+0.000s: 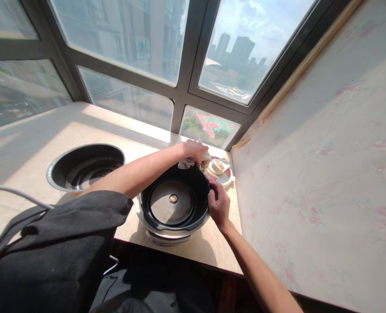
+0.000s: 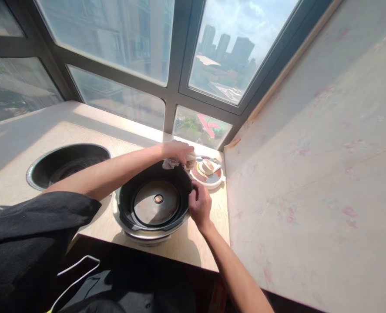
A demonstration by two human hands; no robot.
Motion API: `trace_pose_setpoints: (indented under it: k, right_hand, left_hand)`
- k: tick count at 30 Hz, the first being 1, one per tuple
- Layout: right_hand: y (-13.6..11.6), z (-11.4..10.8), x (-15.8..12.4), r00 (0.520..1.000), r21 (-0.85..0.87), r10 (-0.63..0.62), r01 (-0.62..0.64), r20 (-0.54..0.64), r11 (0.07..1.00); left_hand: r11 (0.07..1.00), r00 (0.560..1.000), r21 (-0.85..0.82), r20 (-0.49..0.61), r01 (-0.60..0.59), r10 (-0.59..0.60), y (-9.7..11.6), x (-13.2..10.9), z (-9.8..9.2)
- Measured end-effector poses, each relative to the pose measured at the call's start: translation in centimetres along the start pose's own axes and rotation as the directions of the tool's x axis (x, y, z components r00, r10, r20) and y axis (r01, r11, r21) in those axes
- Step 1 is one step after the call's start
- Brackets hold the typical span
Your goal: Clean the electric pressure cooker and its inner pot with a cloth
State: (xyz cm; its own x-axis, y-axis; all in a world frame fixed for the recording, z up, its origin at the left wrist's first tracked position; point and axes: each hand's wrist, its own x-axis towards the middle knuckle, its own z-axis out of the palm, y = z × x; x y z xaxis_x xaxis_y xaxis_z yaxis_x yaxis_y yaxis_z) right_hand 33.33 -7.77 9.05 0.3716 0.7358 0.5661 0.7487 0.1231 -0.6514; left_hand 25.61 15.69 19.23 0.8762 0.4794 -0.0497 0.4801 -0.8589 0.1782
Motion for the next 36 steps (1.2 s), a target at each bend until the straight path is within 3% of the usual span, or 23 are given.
trace_pose_setpoints:
  k: [5,10,15,20,27,32,36]
  right_hand:
    - [0.1,0.2,0.0,1.0,0.018,-0.001,0.001,-0.016,1.0]
    - [0.4,0.2,-0.1,1.0,-0.002,0.017,-0.017,0.014,1.0]
    - [0.5,0.0,0.0,1.0,-0.016,0.004,-0.004,0.027,1.0]
    - [0.4,0.0,0.1,1.0,-0.02,-0.015,0.016,0.013,1.0]
    - [0.6,0.2,0.0,1.0,0.002,-0.012,0.012,0.013,1.0]
    - [0.4,0.1,0.1,1.0,-0.02,-0.021,0.021,0.007,1.0]
    - [0.6,0.0,0.1,1.0,-0.02,-0.023,0.023,0.007,1.0]
  left_hand:
    - [0.999,0.998,-0.009,0.062,-0.032,0.032,1.8,0.9,0.1]
    - [0.997,0.999,-0.068,0.041,-0.032,0.034,2.1,1.3,0.1]
    - [0.979,0.992,-0.164,0.05,0.121,-0.115,0.2,1.3,-0.6]
    - [0.972,0.977,-0.101,0.062,0.21,-0.205,-2.0,0.5,-1.0]
    - [0.931,0.938,-0.112,0.027,0.347,-0.346,-1.9,-0.6,-1.1]
    - [0.835,0.851,-0.205,-0.022,0.51,-0.525,-4.5,-3.5,-1.7]
    - [0.798,0.83,-0.333,-0.074,0.502,-0.553,-7.5,-7.8,-1.1]
